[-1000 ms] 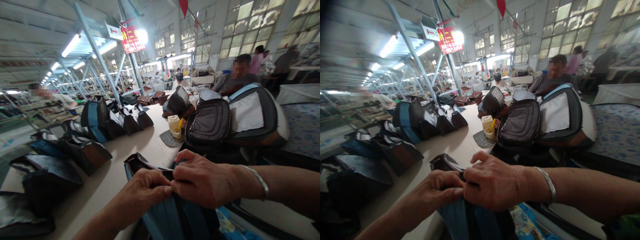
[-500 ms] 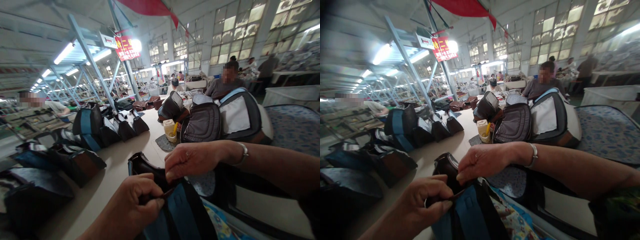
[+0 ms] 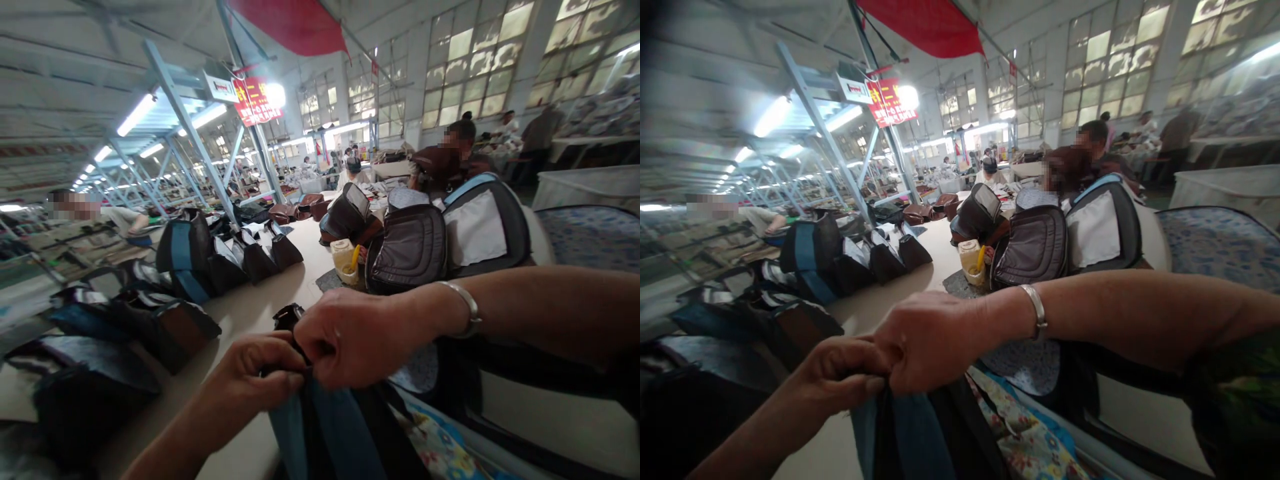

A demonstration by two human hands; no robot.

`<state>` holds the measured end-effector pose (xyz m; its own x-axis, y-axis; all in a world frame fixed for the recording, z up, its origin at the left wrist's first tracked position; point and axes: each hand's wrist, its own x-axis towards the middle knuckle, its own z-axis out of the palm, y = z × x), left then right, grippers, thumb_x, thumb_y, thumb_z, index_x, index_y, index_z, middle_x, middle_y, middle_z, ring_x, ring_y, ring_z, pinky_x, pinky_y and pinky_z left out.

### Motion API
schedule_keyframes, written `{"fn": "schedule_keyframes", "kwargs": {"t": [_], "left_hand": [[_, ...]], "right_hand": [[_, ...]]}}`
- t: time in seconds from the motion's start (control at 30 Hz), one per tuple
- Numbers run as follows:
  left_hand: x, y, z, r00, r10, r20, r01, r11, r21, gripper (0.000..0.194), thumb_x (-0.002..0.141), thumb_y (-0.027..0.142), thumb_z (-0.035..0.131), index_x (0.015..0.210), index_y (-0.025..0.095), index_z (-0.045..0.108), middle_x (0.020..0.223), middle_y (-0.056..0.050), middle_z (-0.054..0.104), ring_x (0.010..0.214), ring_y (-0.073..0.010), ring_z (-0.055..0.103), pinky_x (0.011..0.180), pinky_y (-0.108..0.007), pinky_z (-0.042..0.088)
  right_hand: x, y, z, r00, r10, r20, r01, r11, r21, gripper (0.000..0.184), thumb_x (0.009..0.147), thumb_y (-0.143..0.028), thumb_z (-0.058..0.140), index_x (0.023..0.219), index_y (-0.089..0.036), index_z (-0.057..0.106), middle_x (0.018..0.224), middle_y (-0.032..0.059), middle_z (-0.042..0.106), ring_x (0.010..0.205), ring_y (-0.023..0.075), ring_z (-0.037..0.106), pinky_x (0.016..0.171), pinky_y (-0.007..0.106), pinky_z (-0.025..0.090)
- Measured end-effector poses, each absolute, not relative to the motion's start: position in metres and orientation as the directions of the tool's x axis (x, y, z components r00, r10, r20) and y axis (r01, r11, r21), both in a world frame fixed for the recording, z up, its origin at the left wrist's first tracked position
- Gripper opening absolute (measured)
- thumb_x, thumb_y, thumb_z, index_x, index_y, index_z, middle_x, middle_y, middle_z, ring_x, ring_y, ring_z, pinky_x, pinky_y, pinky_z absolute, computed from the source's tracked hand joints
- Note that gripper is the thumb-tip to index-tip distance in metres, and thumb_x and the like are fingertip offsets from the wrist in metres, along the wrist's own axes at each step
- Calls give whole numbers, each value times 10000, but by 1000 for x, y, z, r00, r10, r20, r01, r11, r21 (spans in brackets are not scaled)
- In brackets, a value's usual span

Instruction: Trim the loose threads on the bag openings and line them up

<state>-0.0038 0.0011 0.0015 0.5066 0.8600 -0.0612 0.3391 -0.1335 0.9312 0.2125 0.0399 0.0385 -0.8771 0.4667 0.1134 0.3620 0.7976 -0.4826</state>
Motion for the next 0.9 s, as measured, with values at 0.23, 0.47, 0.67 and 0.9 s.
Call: {"fn": "schedule_keyframes", "kwargs": {"t": [0.23, 0.47, 0.67, 0.9], "left_hand": [[-57, -14, 11, 331, 943, -23, 477, -146, 867, 87, 669, 248, 656, 637, 172, 682, 715, -2, 545, 799, -191, 512, 738, -276, 409], [-46, -68, 48, 354, 928, -114, 695, -180, 696, 151, 777, 186, 625, 916, 221, 674, 902, 19, 624, 898, -187, 553, 804, -248, 404], [-26, -81, 36, 241, 958, -152, 641, -40, 767, 212, 859, 389, 652, 867, 180, 683, 794, 19, 589, 741, -156, 492, 658, -260, 373], [-27, -76, 22, 324, 937, -129, 504, -56, 862, 227, 818, 373, 716, 796, 157, 651, 816, 1, 596, 785, -171, 505, 695, -287, 384]], "right_hand": [[209, 77, 7, -947, 232, 221, -11, 665, -747, 462, 760, -487, 808, 1037, -145, 669, 1025, 33, 629, 937, 158, 586, 831, 259, 462], [178, 54, -14, -915, 132, 382, -202, 670, -715, 466, 668, -463, 891, 902, -159, 627, 1027, 28, 611, 923, 161, 592, 839, 281, 480], [172, 37, -6, -905, 123, 408, -215, 695, -687, 519, 649, -465, 899, 978, -175, 620, 1030, 28, 603, 885, 149, 568, 811, 281, 476], [180, 36, -2, -939, 180, 294, -100, 674, -731, 569, 622, -554, 883, 939, -166, 613, 976, 23, 612, 841, 153, 564, 785, 287, 477]]}}
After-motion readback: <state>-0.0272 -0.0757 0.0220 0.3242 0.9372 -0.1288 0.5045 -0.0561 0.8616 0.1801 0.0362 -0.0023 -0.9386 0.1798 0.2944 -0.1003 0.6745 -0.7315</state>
